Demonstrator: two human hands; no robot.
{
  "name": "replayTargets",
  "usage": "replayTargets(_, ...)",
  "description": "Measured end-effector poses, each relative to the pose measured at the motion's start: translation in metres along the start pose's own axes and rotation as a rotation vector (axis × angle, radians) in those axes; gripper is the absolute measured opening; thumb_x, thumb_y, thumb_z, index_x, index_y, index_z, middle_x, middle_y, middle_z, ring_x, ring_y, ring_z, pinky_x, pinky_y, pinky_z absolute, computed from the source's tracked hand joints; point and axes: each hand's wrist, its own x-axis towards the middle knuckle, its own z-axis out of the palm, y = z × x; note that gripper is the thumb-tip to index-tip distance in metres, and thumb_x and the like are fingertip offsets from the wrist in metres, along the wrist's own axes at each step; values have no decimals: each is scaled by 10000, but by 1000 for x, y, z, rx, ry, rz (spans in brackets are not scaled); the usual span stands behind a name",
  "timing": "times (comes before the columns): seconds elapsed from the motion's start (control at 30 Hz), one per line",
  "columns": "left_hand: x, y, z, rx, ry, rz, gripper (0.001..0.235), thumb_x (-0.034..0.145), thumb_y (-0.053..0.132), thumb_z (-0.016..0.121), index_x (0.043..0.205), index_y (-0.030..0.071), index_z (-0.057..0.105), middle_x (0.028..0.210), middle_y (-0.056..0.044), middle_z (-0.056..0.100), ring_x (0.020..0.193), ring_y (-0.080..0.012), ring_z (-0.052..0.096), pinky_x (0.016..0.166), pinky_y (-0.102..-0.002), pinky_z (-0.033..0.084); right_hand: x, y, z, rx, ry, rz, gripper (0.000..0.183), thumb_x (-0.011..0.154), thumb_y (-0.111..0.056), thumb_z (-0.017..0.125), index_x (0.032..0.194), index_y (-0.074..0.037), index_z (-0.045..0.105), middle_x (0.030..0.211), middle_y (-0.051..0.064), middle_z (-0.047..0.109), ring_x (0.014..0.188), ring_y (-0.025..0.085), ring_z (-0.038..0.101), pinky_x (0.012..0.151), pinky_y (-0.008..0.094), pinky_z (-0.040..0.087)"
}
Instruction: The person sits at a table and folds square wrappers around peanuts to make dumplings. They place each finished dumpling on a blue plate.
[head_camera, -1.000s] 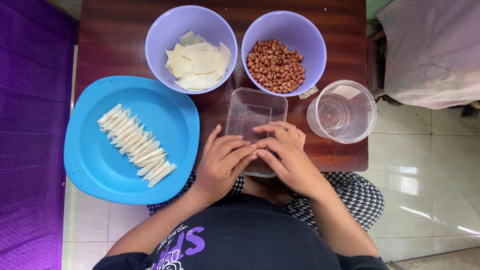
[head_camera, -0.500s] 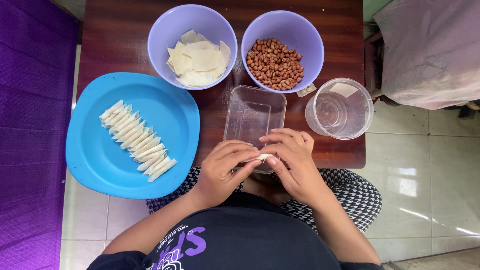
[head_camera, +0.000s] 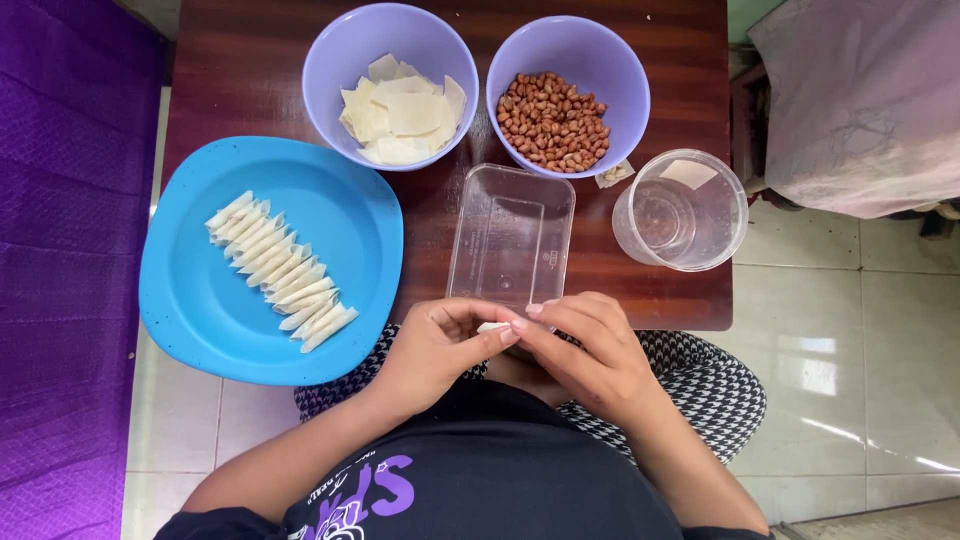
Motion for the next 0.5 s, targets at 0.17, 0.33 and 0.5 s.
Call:
replayTargets(0.17, 3, -4, -3, 11, -1, -50, 240, 812, 96, 829, 1010, -33, 788, 803, -87, 752, 783, -81, 635, 716, -232, 543, 0, 1, 5, 53, -25, 2, 159, 920, -54, 722, 1072, -46, 767, 1038, 113, 737, 867, 298, 700, 785, 430, 587)
replayTargets(0.33, 4, -5, -6, 32, -3, -82, 250, 813, 115, 831, 1013, -27, 784, 800, -87, 745, 778, -80, 639, 709, -222, 540, 4, -1, 4, 124, -29, 52, 120, 903, -35, 736, 1017, -26, 773, 982, 114, 739, 800, 301, 693, 752, 430, 596)
replayTargets(0.5, -1, 1, -10, 182, 13, 33, 211, 794, 121, 839, 973, 12, 808, 807, -89, 776, 768, -101, 659, 702, -268, 564, 8, 0, 4, 176, -39, 87, 84, 881, -22, 757, 964, -11, 765, 929, 110, 745, 766, 306, 692, 722, 426, 602)
